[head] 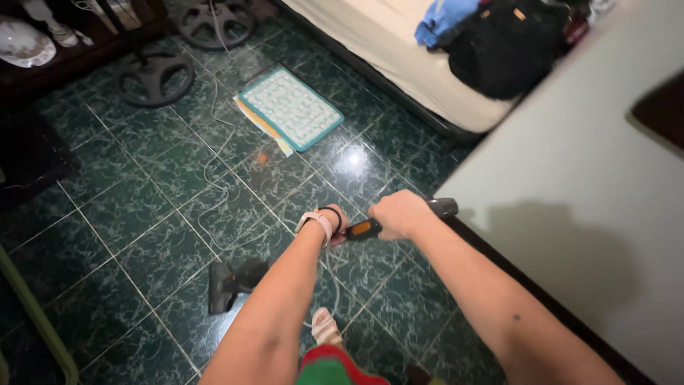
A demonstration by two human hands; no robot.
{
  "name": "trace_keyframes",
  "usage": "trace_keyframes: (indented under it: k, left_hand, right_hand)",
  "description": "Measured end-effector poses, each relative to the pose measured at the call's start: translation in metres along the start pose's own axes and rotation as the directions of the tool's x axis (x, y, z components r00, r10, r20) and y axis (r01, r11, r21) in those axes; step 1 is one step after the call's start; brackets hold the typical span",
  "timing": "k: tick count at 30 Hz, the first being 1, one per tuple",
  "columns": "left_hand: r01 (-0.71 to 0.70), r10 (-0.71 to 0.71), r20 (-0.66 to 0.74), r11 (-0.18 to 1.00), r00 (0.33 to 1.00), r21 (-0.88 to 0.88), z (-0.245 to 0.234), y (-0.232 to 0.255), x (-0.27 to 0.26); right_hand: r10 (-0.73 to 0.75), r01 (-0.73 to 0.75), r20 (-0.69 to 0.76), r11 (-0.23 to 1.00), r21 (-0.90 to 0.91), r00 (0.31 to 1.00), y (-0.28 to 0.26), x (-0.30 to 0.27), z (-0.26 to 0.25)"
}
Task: Vacuuming the floor and then folding a portable guest bed to tidy the room.
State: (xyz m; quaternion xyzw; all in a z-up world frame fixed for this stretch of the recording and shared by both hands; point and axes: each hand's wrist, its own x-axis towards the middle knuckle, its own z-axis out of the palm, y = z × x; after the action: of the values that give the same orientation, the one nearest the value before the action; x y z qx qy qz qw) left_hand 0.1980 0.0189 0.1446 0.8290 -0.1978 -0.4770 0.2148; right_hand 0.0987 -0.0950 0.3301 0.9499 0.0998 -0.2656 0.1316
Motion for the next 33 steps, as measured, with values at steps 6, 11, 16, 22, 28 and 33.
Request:
trace_keyframes:
  k: [6,11,16,22,28,33]
  left_hand:
    - [0.149,-0.145,0.038,0.929,0.989,-0.338,-0.063,-0.016,0.008]
    - [0.142,-0.164,-0.035,0.927,0.986,-0.348,-0.094,-0.038,0.018]
    - [0.110,-0.144,-0.129,0.964,0.981,-0.243,-0.113,-0.081,0.034]
    - [0.120,-0.113,-0.281,0.993,0.953,0.008,-0.118,-0.153,0.012]
    - [0.196,-0.329,-0.551,0.938,0.767,-0.287,-0.085,-0.211,0.056]
    - [0.165,-0.551,-0.592,0.798,0.588,-0.579,-0.064,-0.261,0.117]
  right_hand:
    - [-0.128,0.128,0.006,0.991,-0.051,0.992,0.018,0.073,-0.029]
    - [-0.195,0.197,0.031,0.974,-0.114,0.980,0.019,0.126,-0.067]
    - [-0.258,0.261,0.040,0.952,-0.161,0.965,0.004,0.180,-0.084]
    - [-0.416,0.412,0.022,0.889,-0.199,0.909,-0.040,0.241,-0.089]
    - [-0.541,0.529,0.019,0.813,-0.245,0.841,-0.079,0.287,-0.099]
    - [-0.589,0.566,0.003,0.774,-0.284,0.808,-0.113,0.300,-0.105]
